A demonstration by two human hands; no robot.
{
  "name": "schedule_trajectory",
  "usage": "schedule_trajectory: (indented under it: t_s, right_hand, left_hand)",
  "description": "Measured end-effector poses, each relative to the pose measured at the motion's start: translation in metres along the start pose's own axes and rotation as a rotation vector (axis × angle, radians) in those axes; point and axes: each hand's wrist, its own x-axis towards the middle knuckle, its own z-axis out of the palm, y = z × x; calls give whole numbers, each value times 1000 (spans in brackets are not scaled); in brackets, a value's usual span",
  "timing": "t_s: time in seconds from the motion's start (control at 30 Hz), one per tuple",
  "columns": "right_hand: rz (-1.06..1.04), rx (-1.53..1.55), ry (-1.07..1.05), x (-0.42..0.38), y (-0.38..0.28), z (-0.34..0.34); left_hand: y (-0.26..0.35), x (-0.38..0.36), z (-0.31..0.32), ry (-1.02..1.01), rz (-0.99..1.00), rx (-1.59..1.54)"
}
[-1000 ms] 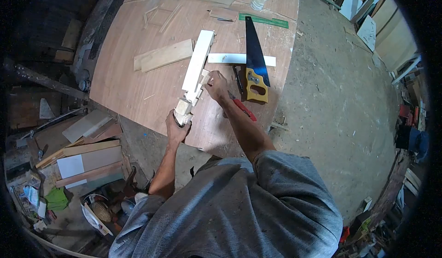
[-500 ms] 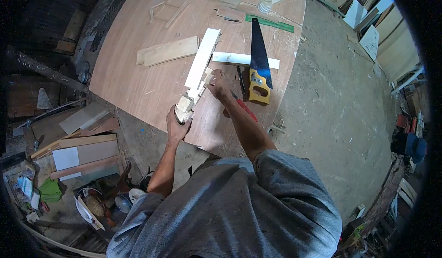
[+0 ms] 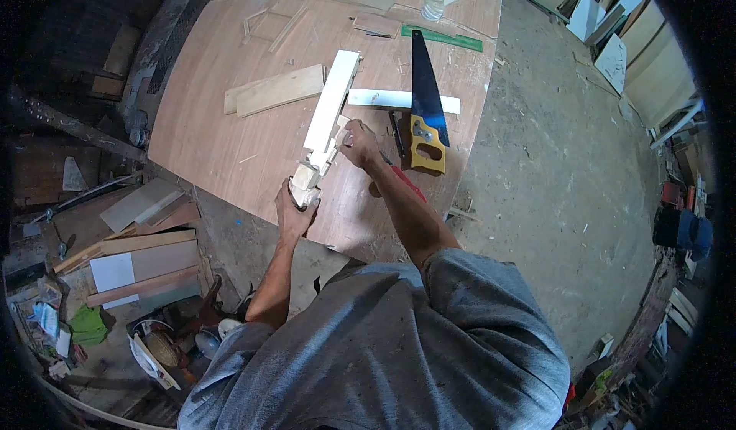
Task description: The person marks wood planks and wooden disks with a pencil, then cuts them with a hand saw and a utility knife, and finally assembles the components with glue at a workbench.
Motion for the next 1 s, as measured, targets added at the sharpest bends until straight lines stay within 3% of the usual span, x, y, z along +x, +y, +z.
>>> schedule_trajectory:
  t_s: [0.3,0.5,1.0]
  right_hand:
    - [11,83,-2,-1,-1,-3]
    - [144,97,58,3,-1,-4]
    - [85,100,58,1,0,-2]
  left_hand:
    - [1,-1,0,13,0,-6]
    - [-2,-2,2,16,-2,-19]
    - [-2,-1,2,27,7,-45]
